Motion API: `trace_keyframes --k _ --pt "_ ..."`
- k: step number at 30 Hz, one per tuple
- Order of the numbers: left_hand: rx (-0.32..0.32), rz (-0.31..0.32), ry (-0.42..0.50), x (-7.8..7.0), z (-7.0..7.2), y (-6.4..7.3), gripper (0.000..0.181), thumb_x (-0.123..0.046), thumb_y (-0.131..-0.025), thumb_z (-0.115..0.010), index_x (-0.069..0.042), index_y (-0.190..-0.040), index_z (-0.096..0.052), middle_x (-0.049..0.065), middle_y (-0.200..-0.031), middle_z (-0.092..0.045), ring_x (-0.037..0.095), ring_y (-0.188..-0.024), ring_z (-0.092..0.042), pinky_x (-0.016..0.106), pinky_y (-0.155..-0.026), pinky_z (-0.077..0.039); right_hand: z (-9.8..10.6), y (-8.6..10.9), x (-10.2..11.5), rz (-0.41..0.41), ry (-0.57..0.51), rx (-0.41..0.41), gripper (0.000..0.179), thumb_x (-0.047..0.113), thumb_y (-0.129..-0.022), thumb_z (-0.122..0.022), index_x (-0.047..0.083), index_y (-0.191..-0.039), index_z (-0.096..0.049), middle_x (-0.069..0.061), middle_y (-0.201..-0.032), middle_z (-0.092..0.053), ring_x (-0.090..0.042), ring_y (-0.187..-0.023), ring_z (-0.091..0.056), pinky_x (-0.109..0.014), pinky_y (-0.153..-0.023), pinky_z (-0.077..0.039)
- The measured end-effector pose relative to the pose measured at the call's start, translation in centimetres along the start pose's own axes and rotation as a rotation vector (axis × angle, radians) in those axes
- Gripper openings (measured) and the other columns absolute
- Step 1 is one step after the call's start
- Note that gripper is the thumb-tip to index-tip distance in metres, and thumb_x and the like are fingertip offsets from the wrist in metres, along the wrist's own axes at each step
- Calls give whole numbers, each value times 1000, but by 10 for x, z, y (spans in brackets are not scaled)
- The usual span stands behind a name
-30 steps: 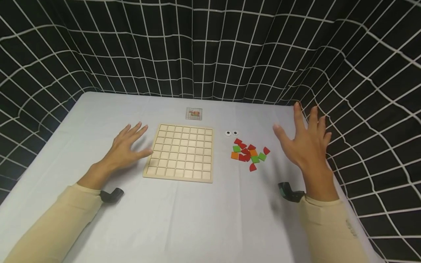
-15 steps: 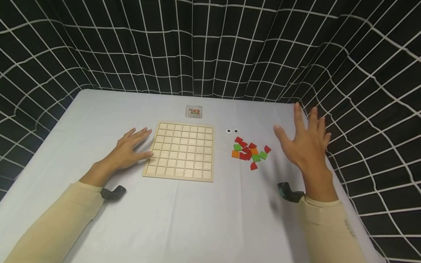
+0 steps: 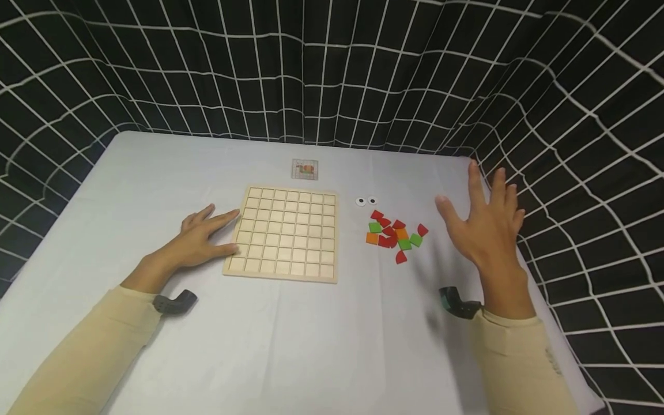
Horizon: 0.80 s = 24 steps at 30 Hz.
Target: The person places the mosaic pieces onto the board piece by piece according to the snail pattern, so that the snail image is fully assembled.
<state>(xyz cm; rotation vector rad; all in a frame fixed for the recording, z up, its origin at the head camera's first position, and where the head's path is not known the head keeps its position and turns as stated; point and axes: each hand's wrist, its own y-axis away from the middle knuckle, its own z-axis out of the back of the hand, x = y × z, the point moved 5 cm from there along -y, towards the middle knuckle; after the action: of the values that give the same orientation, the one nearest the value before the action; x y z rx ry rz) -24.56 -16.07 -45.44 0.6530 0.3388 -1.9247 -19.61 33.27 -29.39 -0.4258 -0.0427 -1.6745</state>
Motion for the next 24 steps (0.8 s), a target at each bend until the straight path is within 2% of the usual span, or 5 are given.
trace_keyframes --k 5,10,15,20,24 --pt "42 -54 -55 -6 0 -5 77 -59 -89 -58 -18 -151 -36 1 -156 -27 36 -144 1 58 -109 10 2 3 -7 -13 2 -12 78 57 -95 -38 24 -156 0 -17 -158 13 -43 -141 15 -68 -103 12" --pt "65 -71 -81 -9 -2 -8 67 -50 -94 -56 -17 -150 -38 -1 -157 -25 36 -144 2 58 -109 10 2 6 -14 -36 2 -9 78 57 -95 -37 26 -155 1 -16 -158 14 -42 -141 15 -67 -104 12" --pt "62 -72 -89 -7 -3 -8 67 -51 -94 -55 -18 -150 -38 -1 -157 -25 35 -144 2 57 -109 10 -1 7 -17 -50 -5 2 77 58 -95 -37 28 -155 2 -14 -158 16 -40 -141 17 -66 -103 14" --pt "54 -44 -94 -1 -3 -3 69 -52 -93 -56 -17 -150 -38 0 -157 -25 36 -144 2 59 -108 11 -6 4 -13 -28 -25 1 78 57 -95 -39 28 -155 1 -13 -159 14 -39 -141 16 -65 -103 15" --pt "58 -48 -86 0 -7 -3 70 -54 -93 -55 -17 -150 -37 0 -157 -24 35 -144 3 58 -108 12 -6 4 -15 -20 -33 -15 78 56 -95 -41 27 -156 -1 -13 -159 12 -38 -142 15 -65 -103 14"
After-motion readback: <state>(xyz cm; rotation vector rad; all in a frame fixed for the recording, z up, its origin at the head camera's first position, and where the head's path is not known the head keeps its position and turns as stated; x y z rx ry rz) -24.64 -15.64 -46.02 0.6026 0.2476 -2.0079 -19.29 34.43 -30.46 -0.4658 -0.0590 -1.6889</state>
